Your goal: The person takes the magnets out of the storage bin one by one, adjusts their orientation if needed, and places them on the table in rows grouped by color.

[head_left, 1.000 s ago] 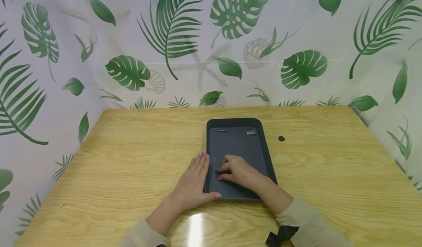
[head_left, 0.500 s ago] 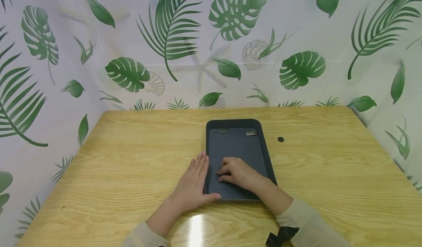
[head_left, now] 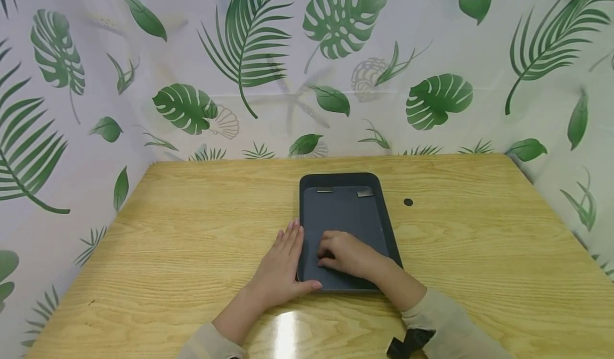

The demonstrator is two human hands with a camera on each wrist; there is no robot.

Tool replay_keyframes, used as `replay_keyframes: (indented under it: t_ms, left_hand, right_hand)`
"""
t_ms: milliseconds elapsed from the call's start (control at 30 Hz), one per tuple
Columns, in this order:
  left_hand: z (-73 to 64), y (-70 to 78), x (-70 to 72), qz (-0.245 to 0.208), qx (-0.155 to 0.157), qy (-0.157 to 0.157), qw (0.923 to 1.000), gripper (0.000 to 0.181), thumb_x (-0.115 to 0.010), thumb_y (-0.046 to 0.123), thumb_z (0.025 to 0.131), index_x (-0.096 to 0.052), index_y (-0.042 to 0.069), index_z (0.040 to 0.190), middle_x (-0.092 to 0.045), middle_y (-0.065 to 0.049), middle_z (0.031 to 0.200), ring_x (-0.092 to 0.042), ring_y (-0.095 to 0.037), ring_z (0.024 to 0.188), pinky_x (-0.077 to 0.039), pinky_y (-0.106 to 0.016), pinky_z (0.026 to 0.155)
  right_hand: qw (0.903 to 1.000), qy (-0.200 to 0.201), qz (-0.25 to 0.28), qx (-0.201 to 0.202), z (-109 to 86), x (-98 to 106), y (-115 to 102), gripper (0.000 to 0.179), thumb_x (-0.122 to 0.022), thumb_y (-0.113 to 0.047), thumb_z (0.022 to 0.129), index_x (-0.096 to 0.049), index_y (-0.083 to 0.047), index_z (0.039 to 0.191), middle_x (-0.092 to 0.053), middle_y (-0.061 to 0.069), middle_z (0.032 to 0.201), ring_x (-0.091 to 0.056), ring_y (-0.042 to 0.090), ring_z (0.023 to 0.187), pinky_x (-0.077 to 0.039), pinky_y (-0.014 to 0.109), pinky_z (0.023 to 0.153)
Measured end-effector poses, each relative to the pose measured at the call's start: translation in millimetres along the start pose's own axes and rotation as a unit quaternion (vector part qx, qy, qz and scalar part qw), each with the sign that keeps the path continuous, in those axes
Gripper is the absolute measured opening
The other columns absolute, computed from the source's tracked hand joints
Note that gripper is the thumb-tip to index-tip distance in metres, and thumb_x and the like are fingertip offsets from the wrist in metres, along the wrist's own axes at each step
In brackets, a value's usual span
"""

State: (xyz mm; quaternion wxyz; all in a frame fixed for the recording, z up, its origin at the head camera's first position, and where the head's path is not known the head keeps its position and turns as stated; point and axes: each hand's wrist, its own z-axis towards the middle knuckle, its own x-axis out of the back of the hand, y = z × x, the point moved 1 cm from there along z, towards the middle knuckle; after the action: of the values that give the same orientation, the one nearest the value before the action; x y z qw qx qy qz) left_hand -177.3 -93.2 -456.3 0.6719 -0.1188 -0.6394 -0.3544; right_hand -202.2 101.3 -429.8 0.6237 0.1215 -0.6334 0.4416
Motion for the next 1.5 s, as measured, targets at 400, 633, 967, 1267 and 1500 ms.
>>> replay_keyframes:
  t_ms: [400, 633, 967, 1267, 1500]
  left_hand:
    - [0.7, 0.2, 1.7, 0.022, 0.016, -0.014, 0.9995, 0.106, -0.053, 0.066, 0.083, -0.008, -0.005, 0.149, 0.001, -0.017, 0.158, 0.005, -0.022, 0.146, -0.008, -0.041, 0.118]
    - [0.8, 0.9, 0.7, 0.018, 0.016, -0.02, 0.9995, 0.108, -0.042, 0.074, 0.084, -0.007, -0.004, 0.149, 0.0, -0.019, 0.158, 0.006, -0.023, 0.146, -0.008, -0.041, 0.118]
    - [0.7, 1.0, 1.3, 0.018, 0.01, -0.013, 0.9997, 0.114, -0.021, 0.084, 0.079, -0.008, -0.005, 0.149, -0.002, -0.019, 0.158, 0.003, -0.024, 0.146, -0.01, -0.042, 0.118]
    - [1.1, 1.8, 2.8, 0.027, 0.014, -0.02, 0.9993, 0.108, -0.041, 0.074, 0.084, -0.006, -0.004, 0.15, 0.0, -0.018, 0.158, 0.005, -0.023, 0.146, -0.008, -0.042, 0.118]
    - [0.5, 2.9, 4.5, 0.035, 0.019, -0.02, 0.999, 0.106, -0.053, 0.066, 0.083, -0.009, -0.005, 0.149, -0.001, -0.018, 0.158, 0.003, -0.024, 0.146, -0.009, -0.042, 0.118]
  right_hand:
    - [0.9988, 0.007, -0.028, -0.039, -1.8, 4.3, 4.1, 0.015, -0.074, -0.019, 0.083, -0.064, -0.01, 0.088, -0.058, -0.003, 0.079, -0.048, 0.004, 0.064, -0.043, 0.019, 0.057]
    - [0.9991, 0.031, -0.014, -0.024, -3.7, 8.0, 2.0, 0.015, -0.072, -0.018, 0.084, -0.062, -0.008, 0.091, -0.056, -0.007, 0.067, -0.047, 0.0, 0.056, -0.041, 0.016, 0.052]
    - [0.9994, 0.021, 0.014, -0.022, -4.2, 11.6, 2.2, 0.012, -0.07, -0.014, 0.083, -0.062, -0.008, 0.09, -0.054, -0.008, 0.066, -0.046, -0.001, 0.056, -0.041, 0.015, 0.052]
    - [0.9979, 0.059, 0.028, -0.001, -6.9, 23.9, 5.2, 0.009, -0.069, -0.008, 0.08, -0.062, -0.007, 0.087, -0.054, -0.008, 0.065, -0.045, -0.001, 0.056, -0.042, 0.016, 0.052]
    - [0.9974, 0.065, 0.031, -0.012, -8.8, 32.2, 10.3, 0.009, -0.068, -0.008, 0.081, -0.062, -0.008, 0.087, -0.054, -0.009, 0.065, -0.045, -0.002, 0.056, -0.042, 0.017, 0.053]
